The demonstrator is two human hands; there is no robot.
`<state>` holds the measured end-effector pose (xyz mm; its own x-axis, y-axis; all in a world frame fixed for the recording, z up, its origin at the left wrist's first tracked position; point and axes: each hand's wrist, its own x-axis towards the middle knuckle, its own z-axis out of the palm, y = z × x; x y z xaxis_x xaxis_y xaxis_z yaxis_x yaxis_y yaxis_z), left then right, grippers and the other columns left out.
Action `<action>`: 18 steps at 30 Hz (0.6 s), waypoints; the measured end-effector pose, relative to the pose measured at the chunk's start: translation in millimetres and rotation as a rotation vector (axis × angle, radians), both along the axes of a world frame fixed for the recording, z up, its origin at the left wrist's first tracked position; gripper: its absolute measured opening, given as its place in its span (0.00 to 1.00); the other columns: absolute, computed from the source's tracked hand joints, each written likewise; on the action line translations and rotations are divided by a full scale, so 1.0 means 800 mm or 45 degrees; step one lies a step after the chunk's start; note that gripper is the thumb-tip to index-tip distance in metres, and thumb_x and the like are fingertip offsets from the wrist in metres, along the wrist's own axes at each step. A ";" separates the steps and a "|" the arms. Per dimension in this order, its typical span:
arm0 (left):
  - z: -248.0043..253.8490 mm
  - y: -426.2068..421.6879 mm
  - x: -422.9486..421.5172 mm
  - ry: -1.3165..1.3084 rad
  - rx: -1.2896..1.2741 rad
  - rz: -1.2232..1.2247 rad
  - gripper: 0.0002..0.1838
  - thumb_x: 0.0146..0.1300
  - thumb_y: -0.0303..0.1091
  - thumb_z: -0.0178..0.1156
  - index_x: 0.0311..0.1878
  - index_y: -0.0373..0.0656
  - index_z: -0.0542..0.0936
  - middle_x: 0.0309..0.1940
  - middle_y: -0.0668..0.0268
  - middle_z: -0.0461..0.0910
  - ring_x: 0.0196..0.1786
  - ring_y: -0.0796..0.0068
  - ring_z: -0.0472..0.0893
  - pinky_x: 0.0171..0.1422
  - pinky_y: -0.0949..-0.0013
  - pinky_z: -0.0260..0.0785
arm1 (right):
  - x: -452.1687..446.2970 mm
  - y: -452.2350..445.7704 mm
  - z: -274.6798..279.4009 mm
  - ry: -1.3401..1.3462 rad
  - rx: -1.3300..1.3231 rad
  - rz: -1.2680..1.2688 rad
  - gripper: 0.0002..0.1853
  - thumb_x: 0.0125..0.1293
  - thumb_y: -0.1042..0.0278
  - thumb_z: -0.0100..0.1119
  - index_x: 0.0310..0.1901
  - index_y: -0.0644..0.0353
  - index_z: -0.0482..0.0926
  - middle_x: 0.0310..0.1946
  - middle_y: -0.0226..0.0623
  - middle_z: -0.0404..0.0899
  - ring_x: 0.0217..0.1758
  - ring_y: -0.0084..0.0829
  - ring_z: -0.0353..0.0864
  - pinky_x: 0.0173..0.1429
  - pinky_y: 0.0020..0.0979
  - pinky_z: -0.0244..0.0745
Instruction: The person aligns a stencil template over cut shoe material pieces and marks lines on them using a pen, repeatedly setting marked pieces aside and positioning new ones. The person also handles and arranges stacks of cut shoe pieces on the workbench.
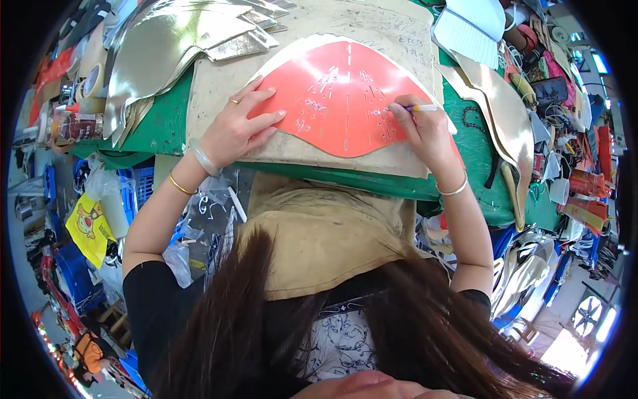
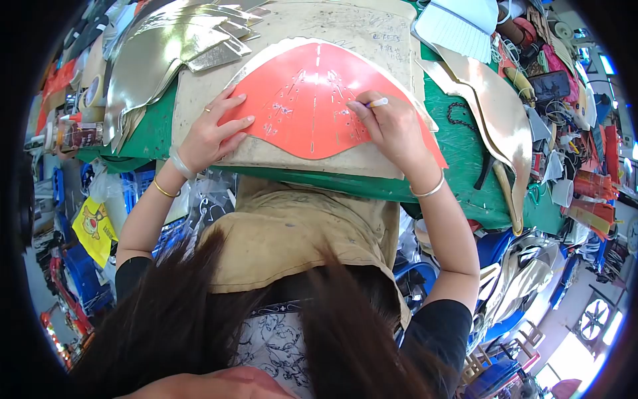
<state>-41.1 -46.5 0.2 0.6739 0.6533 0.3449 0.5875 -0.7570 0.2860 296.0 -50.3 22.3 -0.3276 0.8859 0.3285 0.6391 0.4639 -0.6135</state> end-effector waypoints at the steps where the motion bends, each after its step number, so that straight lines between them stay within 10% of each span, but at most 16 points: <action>1: 0.000 0.000 0.000 0.002 0.001 -0.001 0.16 0.53 0.31 0.67 0.47 0.49 0.83 0.57 0.58 0.73 0.67 0.51 0.67 0.66 0.58 0.65 | -0.002 -0.001 0.001 0.011 -0.024 0.000 0.09 0.64 0.65 0.61 0.33 0.62 0.78 0.21 0.40 0.78 0.24 0.36 0.79 0.31 0.32 0.72; 18: -0.001 -0.001 -0.001 0.018 0.009 0.008 0.16 0.53 0.31 0.67 0.48 0.51 0.82 0.57 0.57 0.73 0.66 0.50 0.68 0.66 0.57 0.65 | -0.074 0.015 0.001 0.192 0.027 0.244 0.09 0.64 0.67 0.60 0.33 0.64 0.79 0.24 0.40 0.78 0.25 0.38 0.79 0.32 0.34 0.75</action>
<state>-41.6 -47.0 -0.4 0.6743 0.6553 0.3403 0.5963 -0.7551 0.2724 237.0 -38.5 22.9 -0.4346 0.8048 0.4042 0.4403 0.5813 -0.6843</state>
